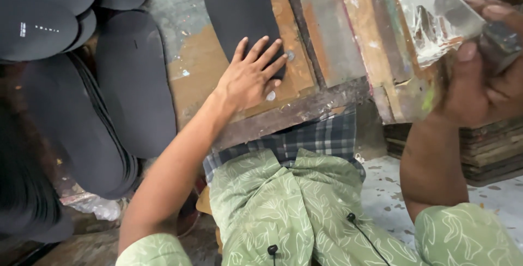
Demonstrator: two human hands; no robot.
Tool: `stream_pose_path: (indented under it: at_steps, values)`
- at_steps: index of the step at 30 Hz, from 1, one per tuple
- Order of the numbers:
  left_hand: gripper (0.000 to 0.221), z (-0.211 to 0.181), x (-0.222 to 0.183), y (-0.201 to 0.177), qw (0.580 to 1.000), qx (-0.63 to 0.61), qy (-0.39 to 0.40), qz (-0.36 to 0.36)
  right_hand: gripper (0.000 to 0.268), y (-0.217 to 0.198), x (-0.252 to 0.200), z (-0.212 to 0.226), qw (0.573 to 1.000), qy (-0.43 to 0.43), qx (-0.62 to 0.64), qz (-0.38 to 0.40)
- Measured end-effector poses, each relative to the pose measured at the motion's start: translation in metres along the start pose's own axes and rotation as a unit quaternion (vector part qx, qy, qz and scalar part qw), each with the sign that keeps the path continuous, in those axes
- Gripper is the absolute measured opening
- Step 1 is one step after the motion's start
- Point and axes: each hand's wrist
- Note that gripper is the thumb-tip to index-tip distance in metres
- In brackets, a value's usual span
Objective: Manual screen printing of brand logos onto foam shoe insoles using a screen frame and ink at a workstation.
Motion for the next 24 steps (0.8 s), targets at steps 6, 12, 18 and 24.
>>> stream_pose_path:
  at_steps: [6,12,18,24]
  values:
    - [0.062,-0.015,-0.011,0.008,1.000,-0.009,0.021,-0.014,0.029,0.005,0.005,0.002,1.000,0.004,0.013,-0.019]
    - [0.070,-0.049,-0.039,-0.018,0.991,-0.134,0.004,-0.017,0.026,0.001,0.012,0.003,0.999,-0.033,-0.014,-0.032]
    - [0.062,-0.081,-0.060,-0.112,0.863,-0.443,-0.054,-0.234,0.030,0.051,-0.014,0.009,0.987,-0.064,-0.126,0.080]
    - [0.061,-0.071,-0.061,-0.051,0.718,-0.517,-0.366,-0.288,0.044,0.098,-0.072,0.015,0.929,-0.008,-0.201,0.310]
Point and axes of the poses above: each hand's wrist, its own x-axis towards the middle knuckle, its own y-axis out of the palm, z = x × y, and after that the axes turned 6 degrees about -x, right-handed
